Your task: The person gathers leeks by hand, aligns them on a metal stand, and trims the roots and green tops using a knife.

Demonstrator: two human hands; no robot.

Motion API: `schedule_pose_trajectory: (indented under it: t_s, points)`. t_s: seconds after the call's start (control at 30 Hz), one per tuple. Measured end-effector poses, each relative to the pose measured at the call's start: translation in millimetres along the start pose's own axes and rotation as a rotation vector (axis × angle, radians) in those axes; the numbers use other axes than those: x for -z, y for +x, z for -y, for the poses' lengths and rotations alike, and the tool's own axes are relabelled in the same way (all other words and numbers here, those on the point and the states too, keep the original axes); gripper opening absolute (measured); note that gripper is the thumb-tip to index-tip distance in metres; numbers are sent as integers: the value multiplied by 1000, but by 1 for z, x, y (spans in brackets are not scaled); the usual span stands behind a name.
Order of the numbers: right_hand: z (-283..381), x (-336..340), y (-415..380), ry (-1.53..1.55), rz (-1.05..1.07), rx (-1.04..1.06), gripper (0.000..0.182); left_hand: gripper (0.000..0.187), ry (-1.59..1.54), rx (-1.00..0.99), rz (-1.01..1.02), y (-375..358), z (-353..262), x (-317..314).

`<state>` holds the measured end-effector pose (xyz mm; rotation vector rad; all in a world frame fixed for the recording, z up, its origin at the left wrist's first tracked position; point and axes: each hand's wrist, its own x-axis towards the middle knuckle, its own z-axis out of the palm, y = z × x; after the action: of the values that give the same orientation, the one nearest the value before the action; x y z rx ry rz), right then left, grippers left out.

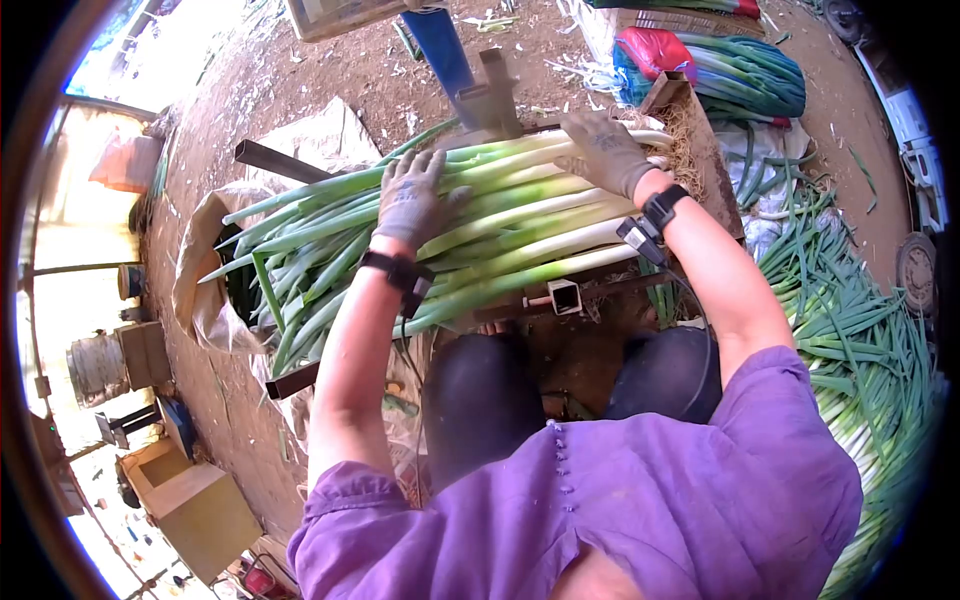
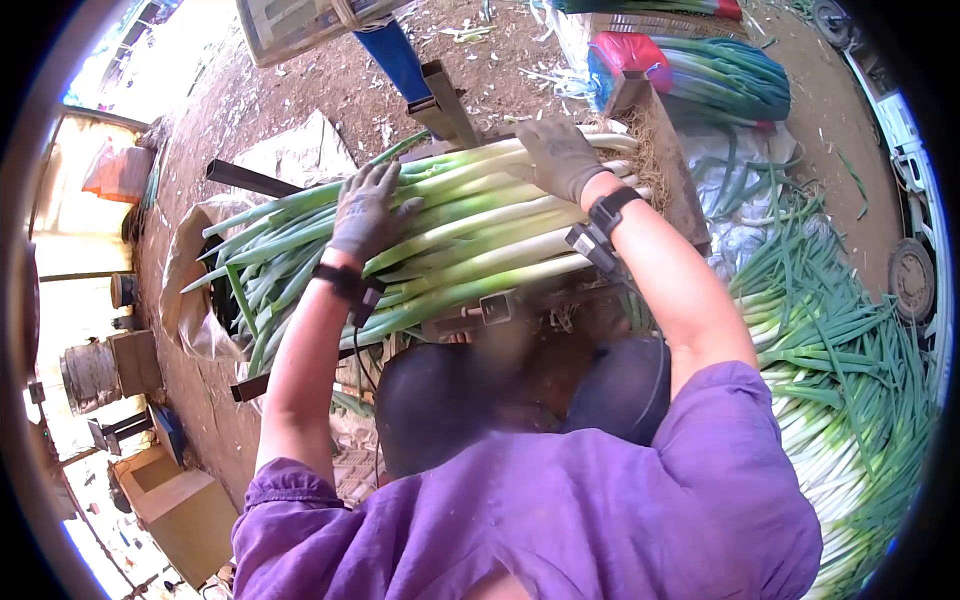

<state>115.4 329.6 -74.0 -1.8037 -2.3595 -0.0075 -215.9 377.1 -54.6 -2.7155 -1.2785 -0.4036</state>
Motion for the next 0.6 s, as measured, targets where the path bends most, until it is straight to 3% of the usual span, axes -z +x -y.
schedule_pose_trajectory:
  t_s: [0.03, 0.07, 0.17, 0.27, 0.43, 0.6]
  points:
    - [3, 2, 0, 21, 133, -62, 61, 61, -1, -54, 69, 1, 10, -19]
    - [5, 2, -3, 42, 270, -126, 60, 60, -26, 13, 165, 2, 5, -13]
    - [7, -4, -26, 14, 209, -80, 63, 57, -64, 135, 405, 4, -9, 13]
    - [-2, -23, -21, 8, 163, -56, 69, 61, -68, 112, 330, -4, -7, -4]
    - [-6, -43, -23, 31, 117, -86, 71, 62, -9, 112, 378, 4, -3, -11]
    - [12, 20, -34, 109, 317, -84, 72, 67, -6, 89, 408, 1, -6, -4]
